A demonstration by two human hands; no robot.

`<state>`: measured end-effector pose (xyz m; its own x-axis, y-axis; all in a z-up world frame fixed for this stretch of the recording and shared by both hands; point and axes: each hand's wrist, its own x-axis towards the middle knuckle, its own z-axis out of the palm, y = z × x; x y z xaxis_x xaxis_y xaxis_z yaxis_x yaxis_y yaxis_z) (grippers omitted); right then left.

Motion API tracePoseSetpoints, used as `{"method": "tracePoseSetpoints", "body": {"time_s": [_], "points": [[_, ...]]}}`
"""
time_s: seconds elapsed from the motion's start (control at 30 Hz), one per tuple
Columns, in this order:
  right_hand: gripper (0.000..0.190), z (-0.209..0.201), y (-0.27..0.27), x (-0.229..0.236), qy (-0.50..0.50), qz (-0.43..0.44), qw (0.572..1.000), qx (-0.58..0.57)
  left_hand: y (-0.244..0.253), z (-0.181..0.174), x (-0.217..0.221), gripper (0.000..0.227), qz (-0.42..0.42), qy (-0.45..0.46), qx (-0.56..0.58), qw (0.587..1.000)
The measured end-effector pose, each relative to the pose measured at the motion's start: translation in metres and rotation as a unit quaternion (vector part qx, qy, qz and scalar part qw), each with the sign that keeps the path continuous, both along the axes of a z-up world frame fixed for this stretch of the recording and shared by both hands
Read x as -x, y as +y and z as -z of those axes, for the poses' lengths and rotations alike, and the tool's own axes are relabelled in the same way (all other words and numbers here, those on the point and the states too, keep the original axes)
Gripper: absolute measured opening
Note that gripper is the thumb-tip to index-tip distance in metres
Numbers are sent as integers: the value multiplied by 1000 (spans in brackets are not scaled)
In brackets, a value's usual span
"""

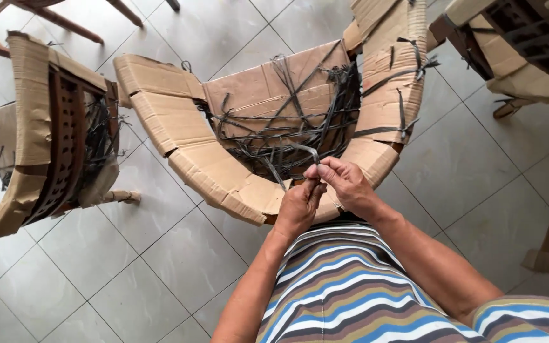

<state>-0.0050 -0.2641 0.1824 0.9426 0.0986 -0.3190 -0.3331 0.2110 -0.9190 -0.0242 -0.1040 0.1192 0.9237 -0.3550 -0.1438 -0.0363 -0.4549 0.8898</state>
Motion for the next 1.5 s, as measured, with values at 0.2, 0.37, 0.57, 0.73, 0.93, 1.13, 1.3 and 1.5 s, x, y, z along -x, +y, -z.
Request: {"method": "tracePoseSetpoints", "body": {"time_s": [0.2,0.37,0.57,0.73,0.93,1.13,1.3,1.5], "points": [[23,12,-56,25,37,204,974,-95,23,40,11,10,43,32,-48,997],[17,24,-160,45,57,277,954,-97,43,29,-1,24,132,15,-132,982],[11,58,-275,102,136,434,891,10,41,33,-9,41,214,-4,-188,959],[12,95,-347,173,187,504,835,116,37,38,-14,44,239,-4,-201,950],[22,107,-369,228,259,544,778,177,58,44,-24,44,209,25,-219,953],[27,119,-346,263,391,536,701,263,96,55,-21,45,124,33,-227,965],[47,196,-421,389,485,545,583,358,119,66,-15,33,-3,12,-195,981],[48,201,-389,382,384,417,692,447,93,66,-10,19,55,-59,-293,953]]}}
